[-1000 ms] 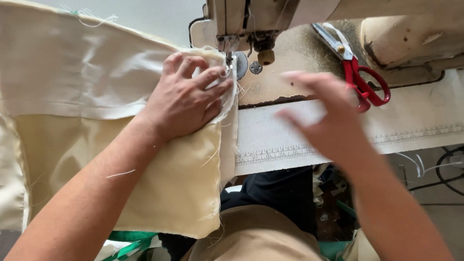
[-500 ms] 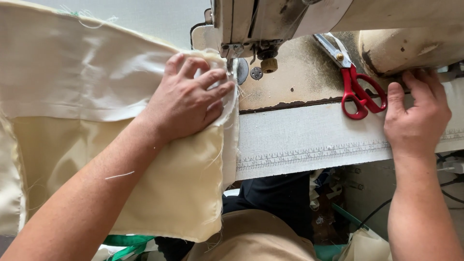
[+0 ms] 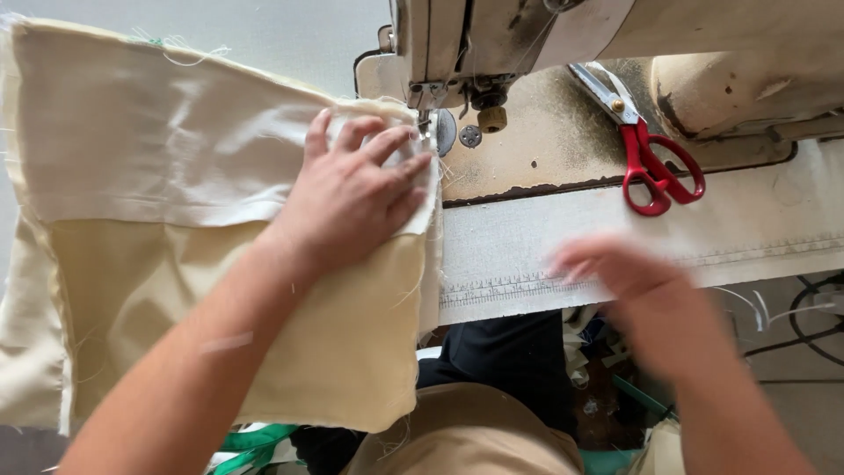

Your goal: Sewing and trimming a tote bag using an industrial sewing machine and scissors.

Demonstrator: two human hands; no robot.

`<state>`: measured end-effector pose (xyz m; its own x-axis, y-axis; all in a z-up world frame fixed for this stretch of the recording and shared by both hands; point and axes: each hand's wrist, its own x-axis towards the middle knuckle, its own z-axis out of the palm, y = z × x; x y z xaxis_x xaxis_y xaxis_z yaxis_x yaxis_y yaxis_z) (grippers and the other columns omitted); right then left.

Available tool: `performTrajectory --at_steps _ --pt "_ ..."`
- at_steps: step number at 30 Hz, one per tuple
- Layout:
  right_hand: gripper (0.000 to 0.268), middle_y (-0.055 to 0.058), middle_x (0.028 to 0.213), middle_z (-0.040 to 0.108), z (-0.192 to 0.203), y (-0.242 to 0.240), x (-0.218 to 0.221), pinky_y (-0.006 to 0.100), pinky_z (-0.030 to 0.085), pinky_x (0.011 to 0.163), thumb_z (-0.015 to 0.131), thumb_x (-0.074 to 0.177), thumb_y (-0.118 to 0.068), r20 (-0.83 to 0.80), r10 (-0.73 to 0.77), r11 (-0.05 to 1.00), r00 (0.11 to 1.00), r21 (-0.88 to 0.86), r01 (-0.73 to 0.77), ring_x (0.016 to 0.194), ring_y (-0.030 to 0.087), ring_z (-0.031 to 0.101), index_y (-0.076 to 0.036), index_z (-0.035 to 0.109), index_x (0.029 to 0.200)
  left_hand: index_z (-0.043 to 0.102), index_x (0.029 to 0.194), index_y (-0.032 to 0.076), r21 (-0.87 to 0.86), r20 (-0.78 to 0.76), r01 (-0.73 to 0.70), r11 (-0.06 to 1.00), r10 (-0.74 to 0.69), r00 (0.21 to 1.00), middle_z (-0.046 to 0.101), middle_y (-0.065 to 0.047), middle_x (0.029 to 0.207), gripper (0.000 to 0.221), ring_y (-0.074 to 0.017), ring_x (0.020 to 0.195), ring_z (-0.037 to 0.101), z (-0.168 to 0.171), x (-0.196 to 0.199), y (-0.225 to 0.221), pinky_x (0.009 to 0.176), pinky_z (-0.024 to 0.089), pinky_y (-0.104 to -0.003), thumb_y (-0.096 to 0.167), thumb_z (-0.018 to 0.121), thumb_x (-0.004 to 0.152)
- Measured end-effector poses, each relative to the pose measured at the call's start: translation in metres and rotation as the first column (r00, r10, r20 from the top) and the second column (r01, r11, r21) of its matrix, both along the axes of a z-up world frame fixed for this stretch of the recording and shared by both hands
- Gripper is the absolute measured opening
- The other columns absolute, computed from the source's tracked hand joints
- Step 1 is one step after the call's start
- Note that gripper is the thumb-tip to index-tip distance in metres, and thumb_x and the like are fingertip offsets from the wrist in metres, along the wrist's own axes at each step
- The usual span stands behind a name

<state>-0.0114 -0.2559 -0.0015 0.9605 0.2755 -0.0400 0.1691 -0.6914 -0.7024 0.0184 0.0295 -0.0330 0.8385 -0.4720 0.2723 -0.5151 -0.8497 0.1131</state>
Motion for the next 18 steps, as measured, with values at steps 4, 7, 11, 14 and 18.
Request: performTrajectory --at_steps 4,7,11,14,18 --pt "0.032 -0.01 0.1 0.075 -0.024 0.06 -0.035 0.019 0.045 0.08 0.05 0.081 -0.036 -0.697 0.163 0.956 0.698 -0.063 -0.286 0.088 0.002 0.064 -0.019 0.071 0.098 0.048 0.117 0.003 -0.184 0.173 -0.066 0.981 0.099 0.98 0.051 -0.017 0.119 0.061 -0.0361 0.117 0.047 0.028 -0.094 -0.021 0.099 0.032 -0.048 0.054 0.057 0.085" --pt "0.052 -0.002 0.12 0.064 -0.062 0.08 -0.051 0.022 0.037 0.098 0.053 0.074 -0.045 -0.705 0.282 0.948 0.651 0.308 -0.076 0.111 0.005 0.055 -0.015 0.063 0.115 0.015 0.143 0.029 0.056 0.195 -0.283 0.957 0.268 0.943 0.013 -0.006 0.148 0.101 -0.0397 0.134 0.023 -0.032 -0.173 -0.043 0.107 0.022 -0.066 0.072 0.073 0.072" --pt "0.02 0.005 0.087 0.072 -0.104 0.093 -0.074 0.023 0.049 0.078 0.067 0.075 -0.014 -0.734 0.181 0.833 0.655 0.468 0.295 0.08 0.008 0.06 -0.002 0.073 0.089 0.045 0.13 0.012 -0.062 0.123 -0.36 0.931 0.365 0.923 0.046 -0.014 0.134 0.049 -0.0333 0.12 0.05 -0.008 -0.159 0.002 0.099 0.036 -0.053 0.016 0.047 0.082" --pt "0.009 0.003 0.069 0.068 -0.109 0.093 -0.086 0.024 0.049 0.07 0.065 0.077 -0.01 -0.672 0.195 0.834 0.715 0.497 0.24 0.068 0.011 0.061 -0.003 0.069 0.071 0.059 0.109 0.002 -0.444 -0.052 -0.348 0.826 0.365 0.93 0.062 -0.013 0.112 0.03 -0.0286 0.108 0.059 0.033 -0.14 0.023 0.103 0.039 -0.043 -0.005 0.047 0.082" --pt "0.014 0.003 0.081 0.069 -0.1 0.096 -0.085 0.024 0.045 0.078 0.061 0.08 -0.018 -0.716 0.22 0.816 0.662 0.507 0.278 0.079 0.01 0.06 -0.004 0.066 0.08 0.064 0.104 0.019 -0.35 -0.595 -0.723 0.595 0.455 0.663 0.067 -0.001 0.091 0.03 -0.0177 0.08 0.057 0.016 -0.07 0.059 0.07 0.041 -0.031 0.023 0.045 0.082"
